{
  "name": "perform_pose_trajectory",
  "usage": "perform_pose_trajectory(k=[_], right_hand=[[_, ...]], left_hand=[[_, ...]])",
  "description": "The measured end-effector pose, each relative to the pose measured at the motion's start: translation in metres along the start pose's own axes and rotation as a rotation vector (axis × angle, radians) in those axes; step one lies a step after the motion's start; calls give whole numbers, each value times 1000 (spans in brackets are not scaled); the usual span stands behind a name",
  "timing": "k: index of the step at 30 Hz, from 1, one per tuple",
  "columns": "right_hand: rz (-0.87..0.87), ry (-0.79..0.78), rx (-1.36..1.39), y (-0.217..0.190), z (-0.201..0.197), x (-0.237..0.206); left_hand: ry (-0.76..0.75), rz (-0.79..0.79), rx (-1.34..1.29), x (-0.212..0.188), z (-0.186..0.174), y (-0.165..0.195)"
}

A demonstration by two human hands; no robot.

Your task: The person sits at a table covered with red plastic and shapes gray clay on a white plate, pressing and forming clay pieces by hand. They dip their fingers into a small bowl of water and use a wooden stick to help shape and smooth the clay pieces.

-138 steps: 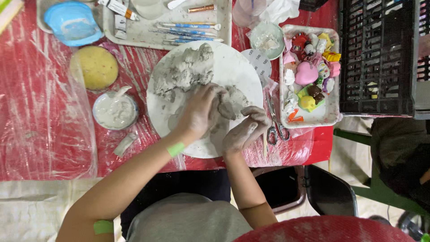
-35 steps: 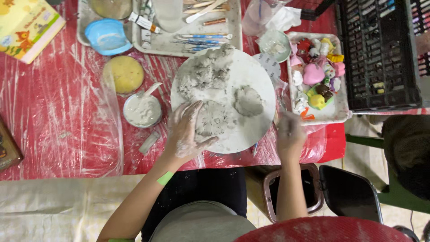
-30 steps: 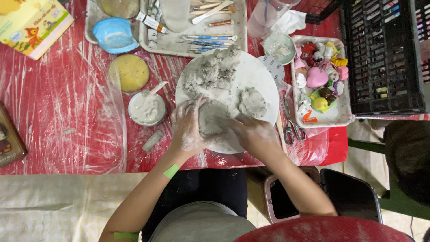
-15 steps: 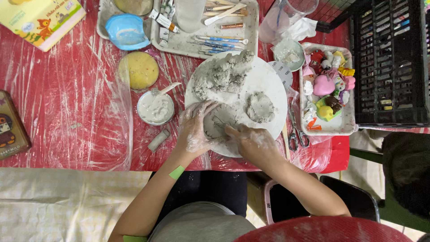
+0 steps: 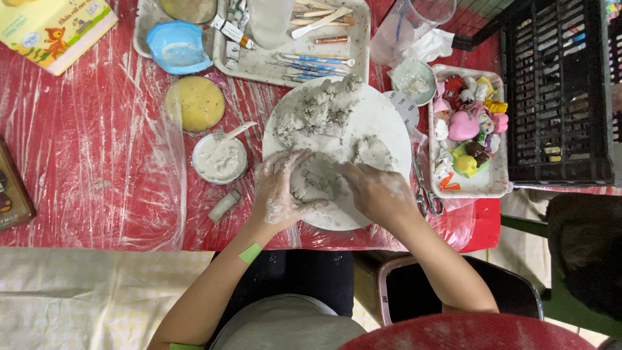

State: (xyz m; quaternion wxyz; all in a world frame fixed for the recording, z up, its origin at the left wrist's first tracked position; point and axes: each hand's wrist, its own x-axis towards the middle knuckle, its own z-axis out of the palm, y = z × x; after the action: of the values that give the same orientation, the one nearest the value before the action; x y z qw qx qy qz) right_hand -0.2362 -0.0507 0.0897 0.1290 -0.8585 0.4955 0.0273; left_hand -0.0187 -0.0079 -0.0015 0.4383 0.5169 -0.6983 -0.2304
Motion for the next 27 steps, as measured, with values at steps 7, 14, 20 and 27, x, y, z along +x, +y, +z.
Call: perform_pose_trajectory(k=[7, 14, 20, 27], right_hand=[[-183, 103, -246, -13, 23, -2], [20, -219, -59, -9, 4, -22], [-9, -49, -42, -11, -6, -14], [-134, -47, -221, -26, 14, 12]], left_hand=[[-31, -54, -17, 1, -4, 0], [-58, -79, -4, 2, -8, 9], [-59, -123, 6, 4, -6, 9], [-51, -100, -3, 4, -6, 3]])
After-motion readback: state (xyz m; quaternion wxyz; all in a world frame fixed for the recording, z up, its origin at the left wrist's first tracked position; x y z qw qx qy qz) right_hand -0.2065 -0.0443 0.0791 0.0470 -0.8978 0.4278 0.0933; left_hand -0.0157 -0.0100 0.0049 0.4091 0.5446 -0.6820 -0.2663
